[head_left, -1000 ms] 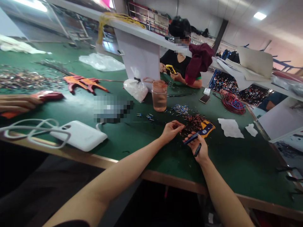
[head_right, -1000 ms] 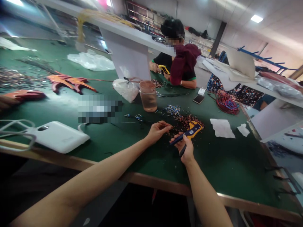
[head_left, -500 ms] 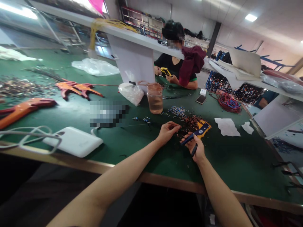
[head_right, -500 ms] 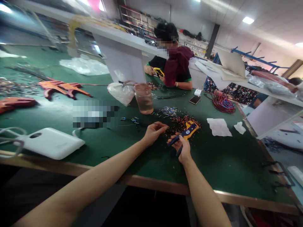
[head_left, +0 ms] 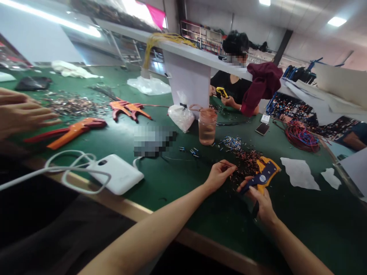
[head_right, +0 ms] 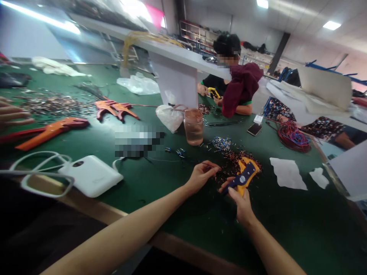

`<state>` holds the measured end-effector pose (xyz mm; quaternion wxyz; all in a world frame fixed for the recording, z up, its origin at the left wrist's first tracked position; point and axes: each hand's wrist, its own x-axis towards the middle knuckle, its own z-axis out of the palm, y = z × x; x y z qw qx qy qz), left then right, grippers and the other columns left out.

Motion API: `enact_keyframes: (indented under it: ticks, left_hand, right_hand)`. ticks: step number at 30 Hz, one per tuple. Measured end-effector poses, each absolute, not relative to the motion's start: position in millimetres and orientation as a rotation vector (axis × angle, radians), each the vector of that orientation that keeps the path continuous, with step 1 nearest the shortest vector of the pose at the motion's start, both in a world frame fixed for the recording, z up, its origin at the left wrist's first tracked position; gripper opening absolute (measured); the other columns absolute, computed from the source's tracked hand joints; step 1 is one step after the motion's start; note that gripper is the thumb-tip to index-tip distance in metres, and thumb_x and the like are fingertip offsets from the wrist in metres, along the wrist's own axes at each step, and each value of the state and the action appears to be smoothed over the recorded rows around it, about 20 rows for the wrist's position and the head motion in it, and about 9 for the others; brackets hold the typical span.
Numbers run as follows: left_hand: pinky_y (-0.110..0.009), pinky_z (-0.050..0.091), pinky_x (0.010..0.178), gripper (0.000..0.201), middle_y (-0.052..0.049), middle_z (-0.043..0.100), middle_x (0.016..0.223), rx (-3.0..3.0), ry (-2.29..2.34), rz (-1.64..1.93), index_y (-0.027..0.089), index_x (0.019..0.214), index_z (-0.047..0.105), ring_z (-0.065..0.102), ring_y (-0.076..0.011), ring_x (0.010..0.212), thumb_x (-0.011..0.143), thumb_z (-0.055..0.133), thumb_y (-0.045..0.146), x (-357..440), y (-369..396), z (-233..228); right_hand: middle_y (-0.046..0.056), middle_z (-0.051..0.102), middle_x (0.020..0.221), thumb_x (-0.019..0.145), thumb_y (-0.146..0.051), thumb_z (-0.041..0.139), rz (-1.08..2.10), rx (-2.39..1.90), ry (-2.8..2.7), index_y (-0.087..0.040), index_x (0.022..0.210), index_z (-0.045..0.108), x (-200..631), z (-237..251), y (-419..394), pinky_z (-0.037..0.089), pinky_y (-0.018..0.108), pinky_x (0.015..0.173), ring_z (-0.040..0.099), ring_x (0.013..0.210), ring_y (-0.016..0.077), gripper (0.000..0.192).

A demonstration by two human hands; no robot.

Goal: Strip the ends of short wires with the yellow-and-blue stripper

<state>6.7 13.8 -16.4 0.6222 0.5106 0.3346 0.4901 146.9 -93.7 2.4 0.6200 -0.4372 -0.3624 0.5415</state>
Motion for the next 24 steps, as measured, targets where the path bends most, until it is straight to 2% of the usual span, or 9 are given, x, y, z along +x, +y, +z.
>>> enact_keyframes:
  ticks: [5, 9, 13, 24]
  left_hand:
    - [-0.023, 0.045, 0.053, 0.033, -0.001, 0.068, 0.062, 1.025, 0.738, 1.126, 0.015, 0.071, 0.065, 0.053, -0.0094, 0.051, 0.062, 0.08, 0.044, 5, 12, -10]
    - [-0.023, 0.044, 0.055, 0.031, -0.003, 0.071, 0.071, 0.915, 0.73, 1.116, 0.015, 0.071, 0.064, 0.052, -0.0084, 0.053, 0.063, 0.08, 0.042, 4, 9, -5]
    - [-0.023, 0.041, 0.054, 0.028, -0.002, 0.067, 0.066, 0.872, 0.678, 1.079, 0.015, 0.07, 0.067, 0.051, -0.0087, 0.054, 0.064, 0.079, 0.039, 2, 9, -2]
    - [-0.023, 0.039, 0.056, 0.026, 0.0, 0.062, 0.062, 0.908, 0.565, 1.051, 0.014, 0.07, 0.069, 0.05, -0.0082, 0.056, 0.066, 0.079, 0.038, 1, 9, -3]
  right_hand:
    - [0.006, 0.071, 0.091, 0.08, -0.033, 0.069, 1.26, -0.961, -0.969, -0.019, 0.11, 0.064, 153, -11, -97, 0.05, 0.04, 0.083, 0.067, 0.083, 0.0238, 0.033]
    - [0.006, 0.069, 0.089, 0.08, -0.039, 0.069, 1.471, -0.896, -0.896, -0.018, 0.111, 0.065, 149, -13, -104, 0.051, 0.037, 0.076, 0.067, 0.078, 0.0232, 0.038]
    - [0.006, 0.068, 0.086, 0.078, -0.043, 0.07, 1.698, -0.786, -0.769, -0.015, 0.112, 0.065, 146, -12, -108, 0.052, 0.038, 0.073, 0.068, 0.075, 0.0232, 0.045]
    - [0.006, 0.069, 0.085, 0.076, -0.041, 0.072, 1.832, -0.739, -0.768, -0.013, 0.111, 0.066, 145, -12, -109, 0.051, 0.037, 0.074, 0.069, 0.074, 0.0229, 0.045]
